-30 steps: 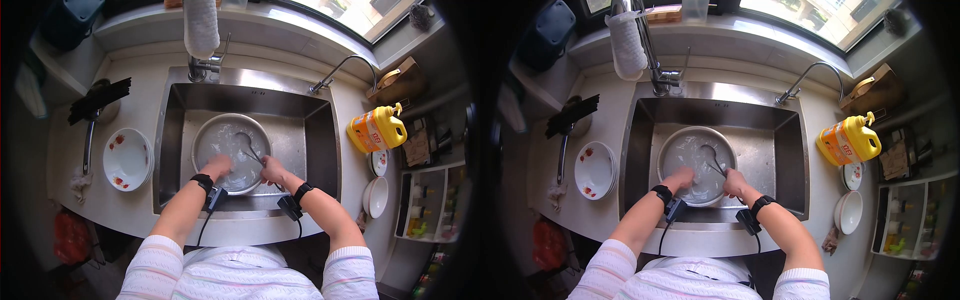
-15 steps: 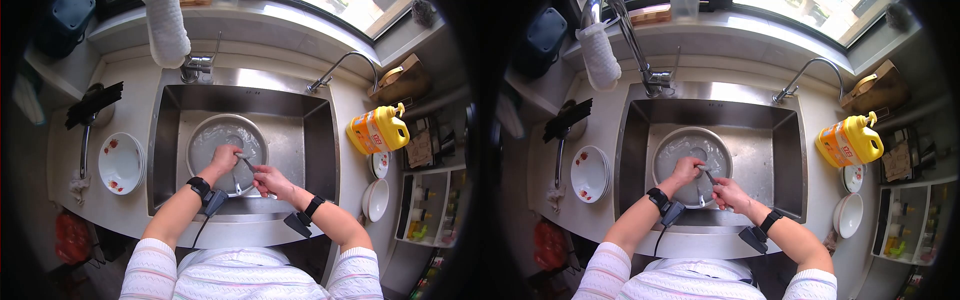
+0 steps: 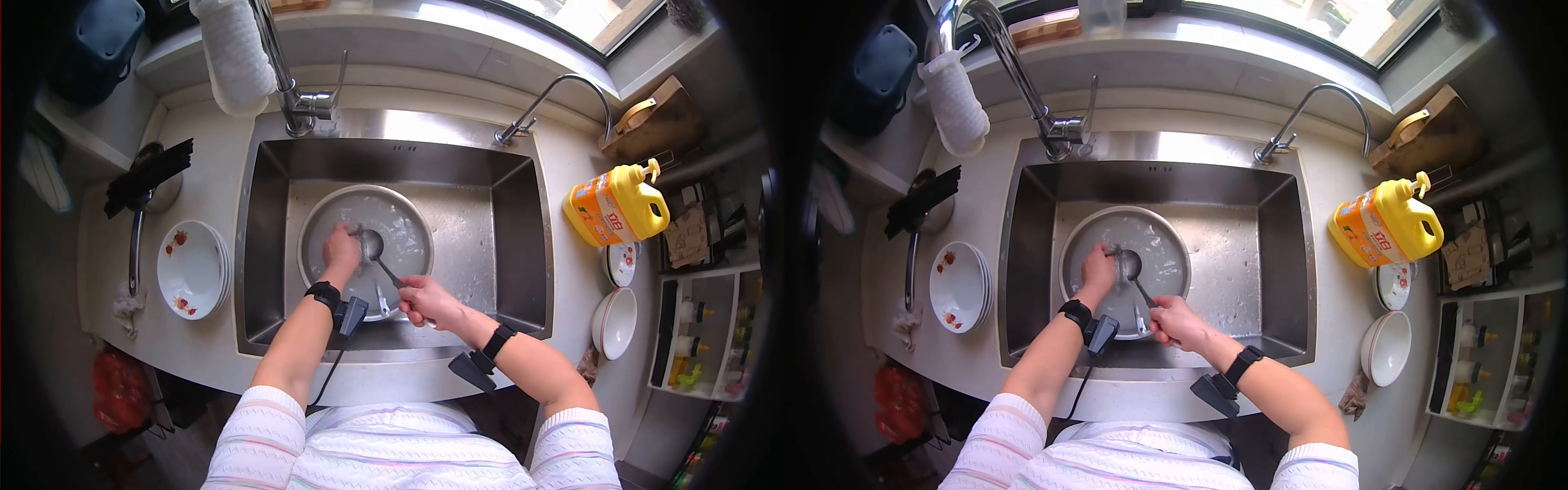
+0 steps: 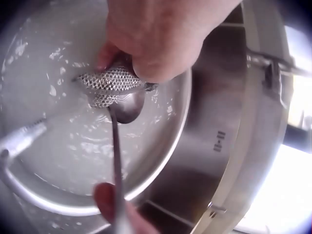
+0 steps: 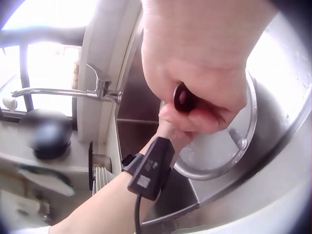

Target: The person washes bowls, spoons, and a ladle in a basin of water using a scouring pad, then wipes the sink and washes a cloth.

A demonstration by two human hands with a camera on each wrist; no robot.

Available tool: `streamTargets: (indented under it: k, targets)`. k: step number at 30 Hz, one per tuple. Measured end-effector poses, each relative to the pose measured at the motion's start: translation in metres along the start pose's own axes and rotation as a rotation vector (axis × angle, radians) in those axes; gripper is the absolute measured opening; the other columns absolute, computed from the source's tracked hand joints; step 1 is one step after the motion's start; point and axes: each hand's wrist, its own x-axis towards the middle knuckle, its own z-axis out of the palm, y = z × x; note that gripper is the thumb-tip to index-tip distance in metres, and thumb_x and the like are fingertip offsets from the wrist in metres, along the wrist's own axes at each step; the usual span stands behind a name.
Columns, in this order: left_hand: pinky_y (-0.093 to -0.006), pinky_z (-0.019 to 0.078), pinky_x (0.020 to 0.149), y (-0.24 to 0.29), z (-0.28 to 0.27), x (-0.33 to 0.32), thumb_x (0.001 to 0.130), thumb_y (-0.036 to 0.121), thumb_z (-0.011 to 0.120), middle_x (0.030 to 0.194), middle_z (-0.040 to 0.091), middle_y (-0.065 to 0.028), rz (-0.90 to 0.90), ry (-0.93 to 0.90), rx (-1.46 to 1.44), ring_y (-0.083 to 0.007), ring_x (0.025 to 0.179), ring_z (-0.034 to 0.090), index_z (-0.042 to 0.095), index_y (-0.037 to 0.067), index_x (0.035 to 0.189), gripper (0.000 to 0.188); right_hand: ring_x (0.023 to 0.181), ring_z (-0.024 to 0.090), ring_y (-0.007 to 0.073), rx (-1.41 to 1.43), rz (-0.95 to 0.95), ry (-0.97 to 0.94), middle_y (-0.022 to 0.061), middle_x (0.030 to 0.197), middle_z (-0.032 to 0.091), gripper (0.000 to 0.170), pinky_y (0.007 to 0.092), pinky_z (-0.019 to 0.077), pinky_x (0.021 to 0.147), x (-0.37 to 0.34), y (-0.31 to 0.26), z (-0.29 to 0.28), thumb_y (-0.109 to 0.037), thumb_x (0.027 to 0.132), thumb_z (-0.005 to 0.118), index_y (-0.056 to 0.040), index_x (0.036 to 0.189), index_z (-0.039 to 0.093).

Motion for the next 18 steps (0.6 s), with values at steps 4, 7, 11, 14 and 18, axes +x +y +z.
streamTargets:
  k: [4, 7, 11, 14, 18]
  targets:
    - [-0.0433, 0.0506, 0.058, 0.006, 0.009, -0.001, 0.084, 0.012, 0.048, 0.095, 0.057, -0.0187, -0.469, -0.269, -0.710, -0.0290, 0.078, 0.061, 0.050, -0.001, 0.102, 0.023, 0.035, 0.038, 0.0076, 0.145, -0.036, -0.043, -0.0010, 0.053, 0.041, 0.021, 0.0239, 0.0318, 0.030, 0.006, -0.003, 0.015, -0.006, 0.085, 0.036, -0.0030, 0.104, 0.043]
    - [-0.0408, 0.0512, 0.050, 0.007, 0.019, -0.010, 0.085, 0.016, 0.049, 0.092, 0.057, -0.0179, -0.532, -0.300, -1.105, -0.0243, 0.075, 0.061, 0.049, -0.005, 0.101, 0.027, 0.034, 0.038, 0.0077, 0.182, -0.058, -0.055, -0.0011, 0.053, 0.040, 0.018, 0.0237, 0.0319, 0.030, 0.009, -0.006, 0.022, -0.007, 0.085, 0.035, -0.0036, 0.101, 0.043]
    - [-0.0419, 0.0507, 0.053, 0.008, 0.014, -0.015, 0.084, 0.020, 0.052, 0.082, 0.060, -0.0153, -0.522, -0.362, -1.078, -0.0255, 0.073, 0.061, 0.054, -0.003, 0.094, 0.026, 0.033, 0.037, 0.0074, 0.166, -0.063, -0.055, -0.0026, 0.052, 0.039, 0.026, 0.0219, 0.0283, 0.031, 0.003, -0.004, 0.019, -0.007, 0.085, 0.037, -0.0046, 0.111, 0.040]
    - [-0.0454, 0.0485, 0.062, -0.005, 0.011, 0.002, 0.082, 0.024, 0.053, 0.077, 0.061, -0.0171, -0.146, -0.178, -0.433, -0.0309, 0.075, 0.061, 0.055, -0.003, 0.092, 0.028, 0.033, 0.037, 0.0074, 0.055, -0.051, -0.095, -0.0022, 0.051, 0.039, 0.027, 0.0222, 0.0276, 0.031, 0.005, 0.004, 0.007, -0.008, 0.086, 0.036, -0.0044, 0.111, 0.042]
    - [-0.0449, 0.0449, 0.073, 0.002, -0.031, 0.008, 0.078, 0.028, 0.053, 0.083, 0.060, -0.0212, 0.239, -0.146, 0.164, -0.0379, 0.081, 0.057, 0.055, 0.001, 0.092, 0.031, 0.038, 0.049, 0.0175, -0.567, -0.183, 0.021, 0.0104, 0.058, 0.052, 0.023, 0.0308, 0.0396, 0.035, -0.002, 0.001, -0.005, -0.004, 0.080, 0.038, -0.0020, 0.101, 0.049]
